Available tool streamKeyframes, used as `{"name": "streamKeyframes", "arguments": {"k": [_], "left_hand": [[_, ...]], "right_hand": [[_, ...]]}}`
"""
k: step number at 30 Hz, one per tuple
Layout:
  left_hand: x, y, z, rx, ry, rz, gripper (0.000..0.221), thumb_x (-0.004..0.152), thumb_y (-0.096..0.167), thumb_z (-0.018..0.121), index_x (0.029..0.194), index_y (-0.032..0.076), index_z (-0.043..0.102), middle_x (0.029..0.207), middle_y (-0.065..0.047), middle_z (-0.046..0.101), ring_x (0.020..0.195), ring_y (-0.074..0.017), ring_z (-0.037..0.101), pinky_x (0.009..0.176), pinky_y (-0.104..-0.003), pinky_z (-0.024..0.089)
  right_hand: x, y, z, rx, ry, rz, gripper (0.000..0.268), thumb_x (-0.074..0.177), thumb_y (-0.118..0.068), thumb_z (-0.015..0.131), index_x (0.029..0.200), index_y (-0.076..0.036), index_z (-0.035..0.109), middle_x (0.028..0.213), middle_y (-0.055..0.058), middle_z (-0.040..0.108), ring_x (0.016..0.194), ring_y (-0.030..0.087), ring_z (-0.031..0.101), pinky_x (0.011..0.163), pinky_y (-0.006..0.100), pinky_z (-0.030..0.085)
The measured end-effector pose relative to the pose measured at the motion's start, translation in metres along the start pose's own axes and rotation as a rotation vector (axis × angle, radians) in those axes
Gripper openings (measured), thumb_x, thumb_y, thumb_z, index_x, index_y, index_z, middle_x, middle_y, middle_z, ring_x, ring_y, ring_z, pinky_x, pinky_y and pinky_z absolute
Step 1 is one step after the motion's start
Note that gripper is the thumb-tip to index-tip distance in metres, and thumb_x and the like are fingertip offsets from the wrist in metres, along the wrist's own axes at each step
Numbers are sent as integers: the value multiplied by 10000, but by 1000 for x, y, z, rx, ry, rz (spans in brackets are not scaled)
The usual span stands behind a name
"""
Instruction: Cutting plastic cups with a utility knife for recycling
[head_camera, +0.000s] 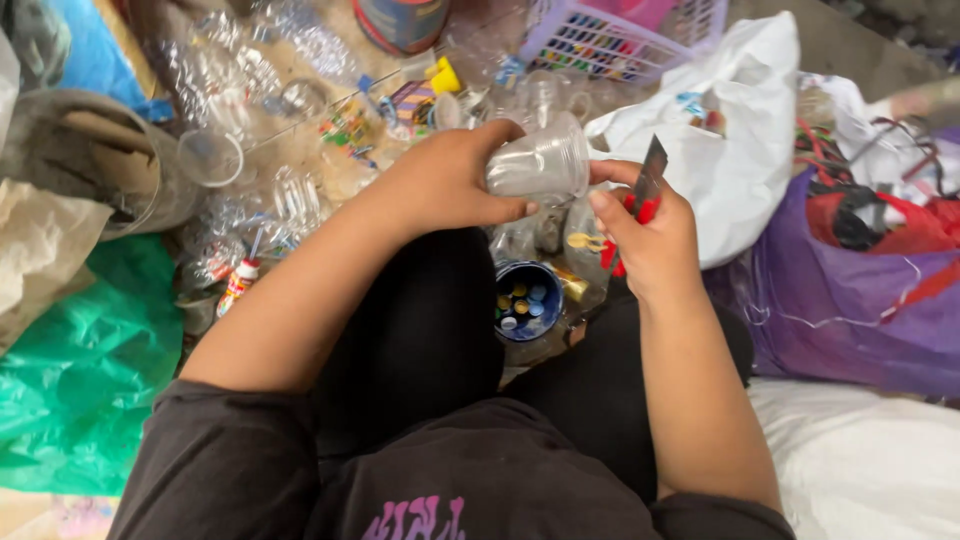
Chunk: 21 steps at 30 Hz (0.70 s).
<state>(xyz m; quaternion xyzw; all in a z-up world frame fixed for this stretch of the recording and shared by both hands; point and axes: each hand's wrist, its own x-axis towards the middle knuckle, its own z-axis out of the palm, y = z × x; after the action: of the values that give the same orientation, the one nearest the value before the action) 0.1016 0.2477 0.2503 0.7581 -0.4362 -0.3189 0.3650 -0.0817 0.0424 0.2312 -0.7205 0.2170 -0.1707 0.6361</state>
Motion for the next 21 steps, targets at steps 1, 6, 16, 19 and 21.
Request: {"name": "streamKeyframes", "arguments": {"k": [1, 6, 16, 19, 21], "left_hand": [[4, 11, 5, -1, -19, -25, 728, 804, 531, 742, 1363, 101, 563, 1077, -350, 696, 1134, -549, 639, 991, -634, 483], [19, 46, 34, 42, -27, -109, 801, 772, 590, 745, 1386, 104, 574, 1106, -299, 714, 1149, -494, 658, 987, -587, 509], [60, 78, 88, 13, -25, -119, 796, 783, 570, 756, 1406, 107, 580, 1141, -252, 723, 1182, -463, 651, 1006, -562, 507], [71, 73, 101, -36, -17, -93, 761, 770, 540, 769, 1386, 124, 605, 1130, -256, 728, 1174, -477, 651, 995, -566, 509], [78, 69, 105, -15, -11, -71, 753, 766, 532, 783, 1374, 121, 612, 1109, -260, 730, 1153, -485, 656, 984, -578, 510]], "right_hand": [[1, 3, -6, 19, 29, -24, 249, 952, 35, 748, 1196, 40, 701, 772, 136, 650, 518, 135, 536, 447, 214, 445], [-1, -4, -37, 20, 86, -119, 167, 967, 25, 751, 1125, 57, 711, 709, 125, 596, 521, 130, 529, 455, 226, 442], [-14, 5, -85, 146, 205, -113, 98, 1025, -29, 658, 1082, 48, 677, 611, 61, 492, 533, 94, 471, 495, 208, 407], [-15, 11, -103, 158, 127, -29, 99, 997, -47, 703, 1062, 25, 685, 627, 68, 539, 558, 98, 495, 514, 193, 404], [-12, 16, -114, 115, 103, -15, 109, 990, -55, 715, 1065, 22, 701, 655, 71, 575, 572, 90, 526, 512, 186, 416]]}}
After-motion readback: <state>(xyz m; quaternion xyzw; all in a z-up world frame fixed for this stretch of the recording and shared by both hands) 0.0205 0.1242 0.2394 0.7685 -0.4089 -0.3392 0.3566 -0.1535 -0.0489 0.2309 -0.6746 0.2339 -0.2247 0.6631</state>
